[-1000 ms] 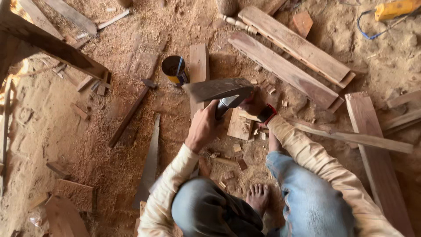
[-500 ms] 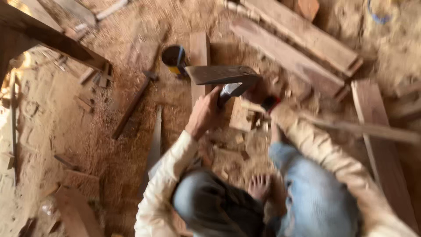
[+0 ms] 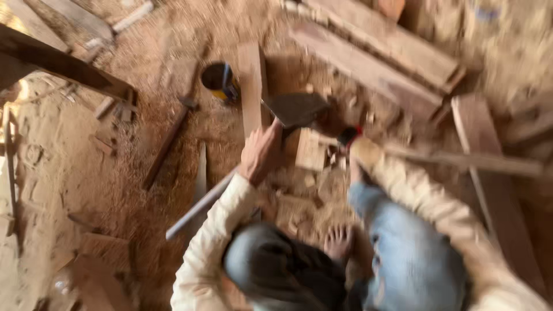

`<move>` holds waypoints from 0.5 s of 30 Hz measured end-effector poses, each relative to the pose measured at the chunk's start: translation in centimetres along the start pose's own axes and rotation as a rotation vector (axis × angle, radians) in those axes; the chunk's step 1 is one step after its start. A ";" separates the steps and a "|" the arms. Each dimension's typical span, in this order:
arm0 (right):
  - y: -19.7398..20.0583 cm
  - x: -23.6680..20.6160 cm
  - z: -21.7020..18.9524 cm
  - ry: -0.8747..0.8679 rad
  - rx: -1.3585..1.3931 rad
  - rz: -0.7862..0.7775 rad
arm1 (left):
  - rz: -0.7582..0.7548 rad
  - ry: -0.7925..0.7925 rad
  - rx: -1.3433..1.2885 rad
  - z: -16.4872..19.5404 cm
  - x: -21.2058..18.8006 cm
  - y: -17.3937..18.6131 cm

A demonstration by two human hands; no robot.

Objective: The person sits on the floor and uses a chisel and mallet to carve a rectangular wooden block. They repeatedly strike the chisel to remove wood chips, occasionally repositioning the block and clearing debris.

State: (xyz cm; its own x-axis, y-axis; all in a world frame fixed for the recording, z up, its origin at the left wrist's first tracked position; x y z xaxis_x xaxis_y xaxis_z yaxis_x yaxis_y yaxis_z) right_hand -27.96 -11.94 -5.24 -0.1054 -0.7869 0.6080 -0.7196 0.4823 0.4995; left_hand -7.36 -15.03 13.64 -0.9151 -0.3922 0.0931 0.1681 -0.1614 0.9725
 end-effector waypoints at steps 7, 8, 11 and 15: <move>-1.3 0.2 -0.5 -0.510 0.361 -0.144 | 0.429 -0.121 -0.334 0.9 -3.0 1.9; -1.4 0.1 -1.0 -0.610 0.464 -0.189 | 0.349 -0.058 -0.292 0.7 -2.8 1.5; -0.7 0.2 -2.0 -0.627 0.545 -0.126 | 0.099 0.090 -0.139 -0.7 -1.5 -0.4; -0.9 0.3 -1.6 -0.433 0.283 -0.232 | 0.015 0.170 -0.240 -1.7 -0.5 -2.7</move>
State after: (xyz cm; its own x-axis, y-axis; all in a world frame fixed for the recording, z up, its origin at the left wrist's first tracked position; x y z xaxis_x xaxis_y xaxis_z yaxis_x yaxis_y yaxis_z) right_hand -26.27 -11.98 -4.54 -0.1514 -0.9748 0.1638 -0.9070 0.2028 0.3690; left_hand -6.78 -15.91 10.57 -0.8409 -0.5389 0.0501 0.2815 -0.3565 0.8909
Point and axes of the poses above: each hand's wrist, its own x-axis towards the middle knuckle, its own y-axis out of the back of the hand, z = x × y, the point moved 2 cm from there along x, towards the middle knuckle, and after that the axes turned 10 degrees about -y, right-handed, at the moved point
